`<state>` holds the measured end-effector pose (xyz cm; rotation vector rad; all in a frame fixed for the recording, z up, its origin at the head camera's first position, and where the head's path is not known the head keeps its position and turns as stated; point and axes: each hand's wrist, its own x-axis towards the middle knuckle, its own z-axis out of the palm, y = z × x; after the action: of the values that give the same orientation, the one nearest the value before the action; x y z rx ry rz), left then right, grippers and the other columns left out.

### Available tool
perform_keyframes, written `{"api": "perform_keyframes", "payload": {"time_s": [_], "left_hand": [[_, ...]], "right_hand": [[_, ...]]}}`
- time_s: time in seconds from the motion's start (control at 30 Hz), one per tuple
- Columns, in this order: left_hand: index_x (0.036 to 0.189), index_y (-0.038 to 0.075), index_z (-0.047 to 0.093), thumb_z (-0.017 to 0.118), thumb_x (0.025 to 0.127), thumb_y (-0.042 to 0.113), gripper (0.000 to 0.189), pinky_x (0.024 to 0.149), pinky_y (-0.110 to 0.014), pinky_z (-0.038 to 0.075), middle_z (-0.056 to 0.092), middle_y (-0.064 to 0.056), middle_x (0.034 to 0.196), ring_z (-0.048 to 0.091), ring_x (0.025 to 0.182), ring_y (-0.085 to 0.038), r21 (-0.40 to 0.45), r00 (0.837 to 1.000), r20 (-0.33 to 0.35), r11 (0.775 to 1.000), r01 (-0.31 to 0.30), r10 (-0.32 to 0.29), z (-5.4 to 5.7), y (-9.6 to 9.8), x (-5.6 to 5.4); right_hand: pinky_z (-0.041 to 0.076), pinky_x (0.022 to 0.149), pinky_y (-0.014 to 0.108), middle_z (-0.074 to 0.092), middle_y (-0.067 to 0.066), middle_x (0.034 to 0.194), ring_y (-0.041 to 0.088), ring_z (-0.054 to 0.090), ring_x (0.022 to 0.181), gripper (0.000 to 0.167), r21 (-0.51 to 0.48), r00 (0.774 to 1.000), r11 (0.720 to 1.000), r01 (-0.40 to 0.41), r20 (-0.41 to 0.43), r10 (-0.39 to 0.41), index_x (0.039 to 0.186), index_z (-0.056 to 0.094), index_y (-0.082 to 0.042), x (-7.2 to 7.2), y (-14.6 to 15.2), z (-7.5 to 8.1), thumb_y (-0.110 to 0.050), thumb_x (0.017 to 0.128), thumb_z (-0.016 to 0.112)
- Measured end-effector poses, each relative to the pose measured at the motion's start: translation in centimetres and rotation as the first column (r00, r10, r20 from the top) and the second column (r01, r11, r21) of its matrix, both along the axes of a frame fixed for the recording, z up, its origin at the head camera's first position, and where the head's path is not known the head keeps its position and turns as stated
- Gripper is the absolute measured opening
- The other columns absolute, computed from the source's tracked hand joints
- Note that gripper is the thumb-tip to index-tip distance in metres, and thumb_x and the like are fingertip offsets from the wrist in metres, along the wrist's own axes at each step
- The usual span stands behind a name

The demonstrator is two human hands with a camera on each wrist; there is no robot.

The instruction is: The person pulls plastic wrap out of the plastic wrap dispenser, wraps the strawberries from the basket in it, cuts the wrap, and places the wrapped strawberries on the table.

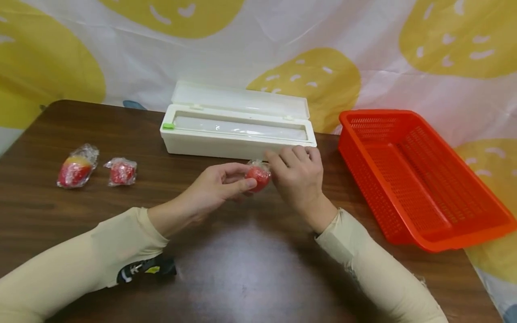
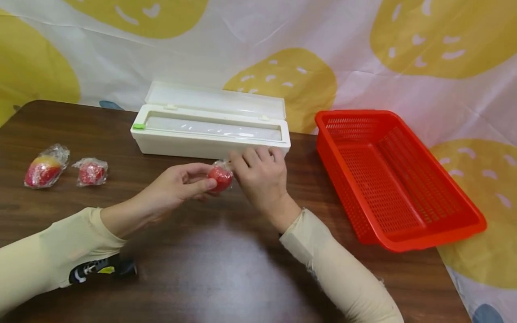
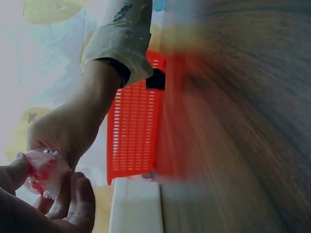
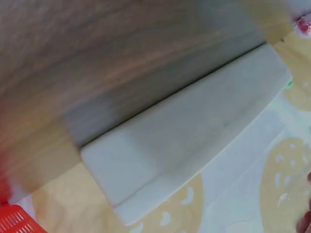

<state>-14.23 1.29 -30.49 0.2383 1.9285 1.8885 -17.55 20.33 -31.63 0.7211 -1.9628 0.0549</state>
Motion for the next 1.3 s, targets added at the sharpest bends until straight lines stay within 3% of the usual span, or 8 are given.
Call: {"api": "perform_keyframes", "payload": {"time_s": [0.27,0.33,0.43,0.53,0.8,1.07,1.2,1.3], "left_hand": [[0.130,0.002,0.053,0.062,0.091,0.012,0.041,0.067,-0.029,0.057,0.063,-0.022,0.119,0.063,0.073,-0.008,0.060,0.987,-0.038,0.986,-0.153,0.155,0.0,-0.8,-0.3],[0.130,0.002,0.054,0.063,0.091,0.012,0.041,0.065,-0.028,0.056,0.063,-0.021,0.120,0.063,0.074,-0.007,0.045,0.983,-0.067,0.985,-0.166,0.169,-0.1,-0.8,-0.3],[0.128,0.003,0.055,0.064,0.090,0.013,0.041,0.060,-0.026,0.053,0.065,-0.022,0.116,0.062,0.070,-0.008,0.012,0.988,-0.088,0.992,-0.128,0.128,-0.3,-0.6,0.0],[0.126,0.003,0.057,0.067,0.088,0.015,0.041,0.055,-0.026,0.050,0.069,-0.019,0.106,0.060,0.064,-0.008,-0.027,0.997,-0.057,0.998,-0.058,0.056,-0.7,-0.2,0.5],[0.122,-0.004,0.046,0.068,0.088,0.017,0.046,0.049,-0.025,0.047,0.067,-0.001,0.068,0.055,0.049,-0.009,-0.042,0.993,0.043,0.993,-0.112,0.114,-1.2,0.6,1.0],[0.123,-0.004,0.057,0.066,0.089,0.019,0.042,0.048,-0.023,0.049,0.072,-0.020,0.092,0.054,0.050,-0.008,-0.069,0.996,0.047,0.995,-0.075,0.078,-1.2,0.6,0.9],[0.117,-0.004,0.062,0.068,0.088,0.019,0.037,0.047,-0.022,0.048,0.071,-0.023,0.096,0.055,0.050,-0.007,-0.075,0.993,0.050,0.992,-0.102,0.106,-1.3,0.5,0.9],[0.115,-0.006,0.062,0.067,0.088,0.019,0.037,0.047,-0.021,0.048,0.074,-0.010,0.084,0.056,0.052,-0.006,-0.054,0.988,0.047,0.988,-0.143,0.145,-1.2,0.4,0.7]], "right_hand": [[0.047,0.045,0.035,0.065,0.005,0.068,0.021,0.058,0.053,0.043,0.006,0.875,0.995,0.103,0.475,-0.093,0.111,0.060,-0.010,1.5,0.0,0.1,-0.041,0.083,0.070],[0.053,0.055,0.038,0.068,0.010,0.076,0.024,0.063,0.062,0.037,-0.182,0.628,0.982,0.042,0.770,0.116,0.107,0.062,-0.005,2.0,-0.1,0.3,-0.039,0.093,0.058],[0.056,0.078,0.041,0.071,0.011,0.087,0.022,0.068,0.077,0.048,-0.576,0.075,0.785,0.231,0.814,0.575,0.111,0.063,0.002,2.4,-0.5,0.8,-0.038,0.102,0.038],[0.055,0.086,0.039,0.072,0.006,0.090,0.017,0.068,0.084,0.053,-0.662,-0.141,0.540,0.520,0.556,0.819,0.120,0.055,0.010,2.3,-1.0,1.4,-0.034,0.104,0.033],[0.055,0.074,0.020,0.069,-0.009,0.082,0.003,0.064,0.077,0.033,-0.704,0.076,0.376,0.602,0.519,0.851,0.121,0.058,0.009,2.0,-1.6,2.1,-0.014,0.100,0.047],[0.056,0.076,0.023,0.071,-0.009,0.082,0.005,0.068,0.081,0.018,-0.756,0.112,0.343,0.558,0.478,0.871,0.102,0.064,0.001,2.2,-1.4,2.2,-0.009,0.098,0.049],[0.055,0.079,0.022,0.073,-0.003,0.089,0.005,0.067,0.086,0.021,-0.769,0.137,0.454,0.450,0.562,0.816,0.107,0.064,0.005,2.4,-1.3,2.0,-0.010,0.095,0.054],[0.054,0.086,0.025,0.072,0.007,0.102,0.010,0.067,0.095,0.027,-0.712,0.244,0.691,0.124,0.697,0.674,0.115,0.064,0.005,2.7,-1.1,1.8,-0.010,0.093,0.058]]}}
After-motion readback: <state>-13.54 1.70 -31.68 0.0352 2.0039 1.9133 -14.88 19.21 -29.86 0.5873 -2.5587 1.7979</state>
